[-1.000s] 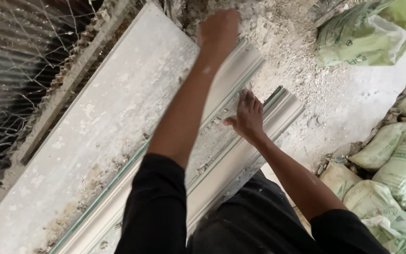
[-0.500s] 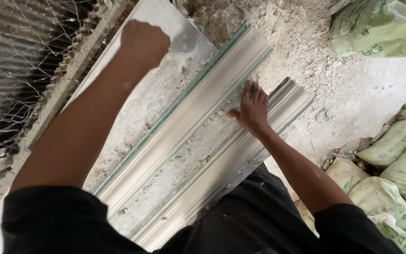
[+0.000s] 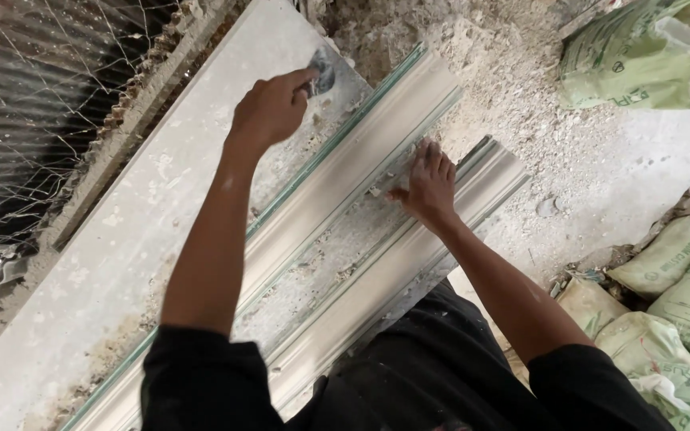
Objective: The person uses a scraper to remove dried residue from the surface of long, white, decorative molding pieces. They work along the length of the pieces, scraping off chunks of material and occasionally wiping the surface with their hand.
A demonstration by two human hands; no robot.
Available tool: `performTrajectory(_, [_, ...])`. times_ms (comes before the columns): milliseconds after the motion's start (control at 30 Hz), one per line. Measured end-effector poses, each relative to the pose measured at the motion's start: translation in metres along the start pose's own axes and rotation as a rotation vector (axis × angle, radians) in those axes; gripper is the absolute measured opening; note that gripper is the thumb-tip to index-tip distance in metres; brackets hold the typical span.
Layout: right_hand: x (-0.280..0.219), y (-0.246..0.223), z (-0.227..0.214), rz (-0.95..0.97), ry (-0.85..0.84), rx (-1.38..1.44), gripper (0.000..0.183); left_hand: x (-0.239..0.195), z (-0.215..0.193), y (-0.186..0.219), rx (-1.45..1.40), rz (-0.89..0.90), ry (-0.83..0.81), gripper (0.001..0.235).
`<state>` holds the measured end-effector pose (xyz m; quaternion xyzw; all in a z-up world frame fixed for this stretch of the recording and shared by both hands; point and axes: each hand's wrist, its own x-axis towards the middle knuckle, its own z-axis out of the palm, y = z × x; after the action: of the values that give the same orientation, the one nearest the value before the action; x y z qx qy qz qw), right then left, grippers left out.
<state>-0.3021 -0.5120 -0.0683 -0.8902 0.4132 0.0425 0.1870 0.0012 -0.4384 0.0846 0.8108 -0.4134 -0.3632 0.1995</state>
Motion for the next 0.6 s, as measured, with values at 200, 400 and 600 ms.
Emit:
performTrajectory(200, [0.003,0.005,0.004,-0.024,0.009,0.018,0.138,-0.072,0.018,0.015,0.152,-0.002,0.049,0.056])
performTrajectory(400, [0.001,0.009,0.010,-0.047,0.045,0.034,0.135,-0.087,0.066,-0.042,0.291,0.073,0.186,0.043])
performTrajectory(600, [0.004,0.004,0.001,0.011,-0.055,0.022,0.135,-0.082,0.087,-0.043,0.383,0.095,0.275,0.034])
